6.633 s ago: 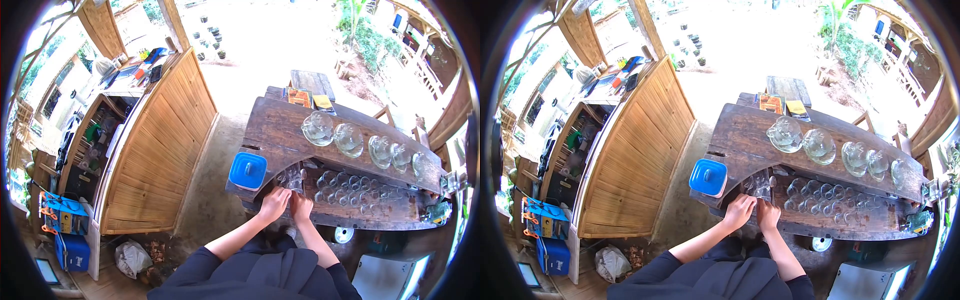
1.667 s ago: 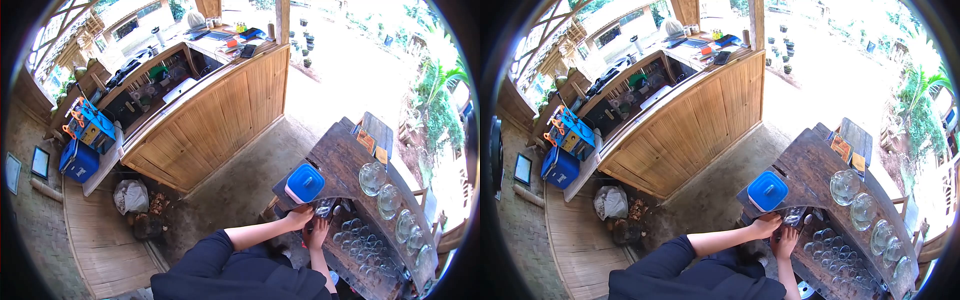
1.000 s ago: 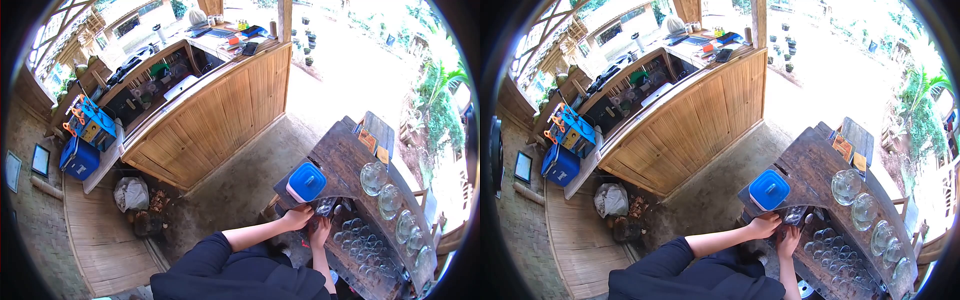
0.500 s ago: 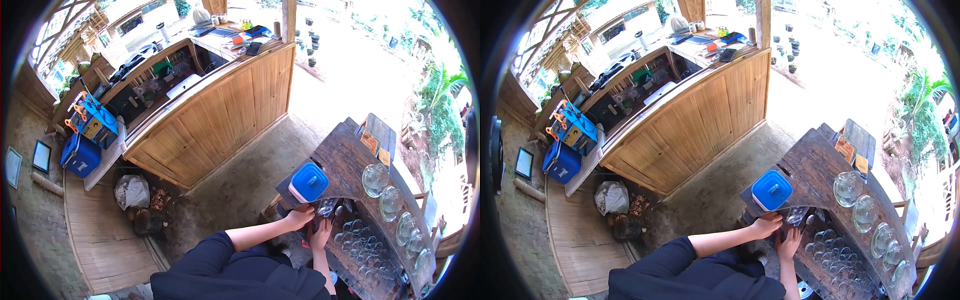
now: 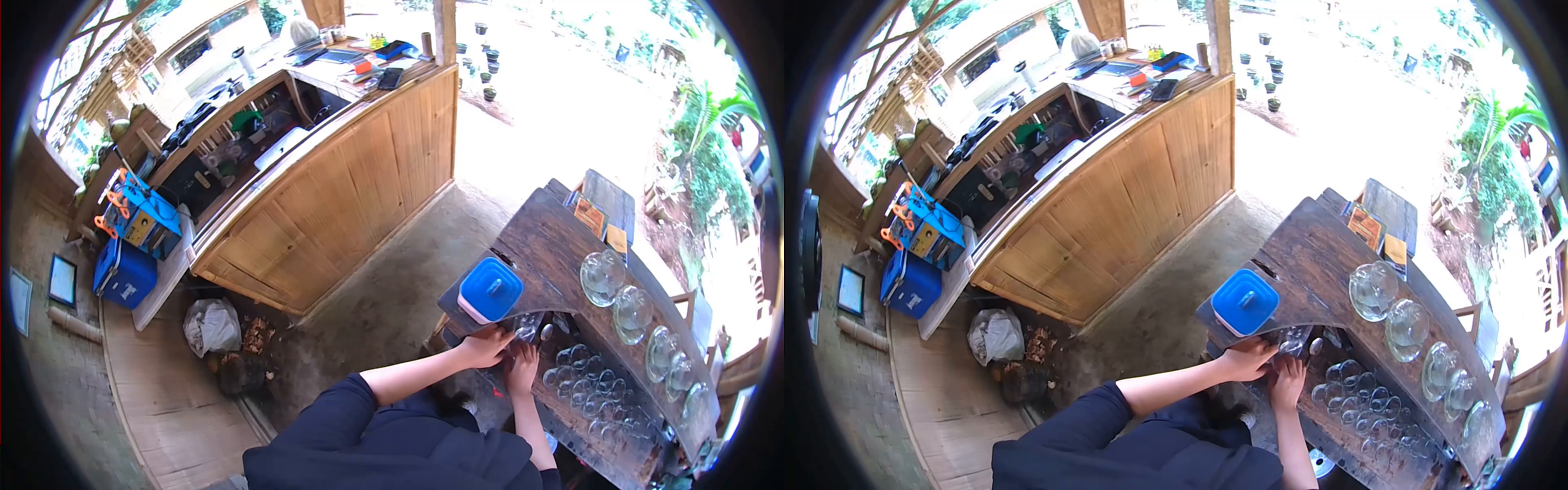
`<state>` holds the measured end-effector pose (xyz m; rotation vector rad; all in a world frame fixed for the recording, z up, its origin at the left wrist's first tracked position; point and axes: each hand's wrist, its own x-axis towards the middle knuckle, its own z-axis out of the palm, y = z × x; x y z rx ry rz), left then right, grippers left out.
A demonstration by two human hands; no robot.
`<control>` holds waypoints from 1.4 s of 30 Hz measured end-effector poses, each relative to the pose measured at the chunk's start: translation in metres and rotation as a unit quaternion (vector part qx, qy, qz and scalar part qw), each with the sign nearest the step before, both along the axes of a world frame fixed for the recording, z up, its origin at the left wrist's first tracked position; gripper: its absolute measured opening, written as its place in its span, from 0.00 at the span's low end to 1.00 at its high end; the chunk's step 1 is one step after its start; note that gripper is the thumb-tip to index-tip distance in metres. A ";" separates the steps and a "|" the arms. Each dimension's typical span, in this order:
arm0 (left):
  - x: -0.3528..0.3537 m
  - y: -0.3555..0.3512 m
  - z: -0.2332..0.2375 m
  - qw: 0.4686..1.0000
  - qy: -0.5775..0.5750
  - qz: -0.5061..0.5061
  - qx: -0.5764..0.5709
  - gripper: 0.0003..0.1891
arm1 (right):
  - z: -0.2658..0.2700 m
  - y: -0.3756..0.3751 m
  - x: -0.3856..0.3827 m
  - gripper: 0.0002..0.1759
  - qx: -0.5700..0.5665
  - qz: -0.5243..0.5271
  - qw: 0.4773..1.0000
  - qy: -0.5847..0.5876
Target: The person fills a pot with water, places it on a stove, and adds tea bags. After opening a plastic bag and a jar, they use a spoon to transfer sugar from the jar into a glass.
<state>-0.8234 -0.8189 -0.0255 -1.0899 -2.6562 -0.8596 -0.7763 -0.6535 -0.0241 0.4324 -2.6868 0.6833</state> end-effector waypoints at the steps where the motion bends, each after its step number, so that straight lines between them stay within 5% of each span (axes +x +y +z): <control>1: 0.001 0.000 0.002 1.000 0.010 -0.008 0.003 0.23 | 0.001 0.000 -0.001 0.16 0.000 -0.009 1.000 -0.001; 11: -0.007 0.008 0.000 0.999 0.022 -0.007 -0.050 0.18 | 0.005 0.002 -0.009 0.12 -0.057 -0.030 0.995 -0.071; 15: -0.010 0.011 -0.001 0.997 0.067 -0.024 0.042 0.14 | 0.008 0.001 -0.007 0.11 -0.077 -0.058 0.993 -0.069; 23: -0.019 0.022 -0.031 0.999 0.002 0.006 0.044 0.14 | 0.005 0.000 0.001 0.19 -0.145 -0.124 0.975 -0.114; 28: -0.003 0.023 0.041 0.998 -0.056 0.023 -0.009 0.21 | 0.027 0.000 0.028 0.26 -0.189 -0.130 0.967 -0.107; 34: 0.040 0.048 0.065 0.997 0.011 -0.048 0.057 0.20 | 0.044 0.016 0.070 0.24 -0.252 -0.188 0.947 -0.056; 42: 0.111 0.133 0.063 0.972 -0.085 -0.195 0.095 0.08 | 0.048 0.084 0.168 0.11 -0.314 -0.287 0.905 0.013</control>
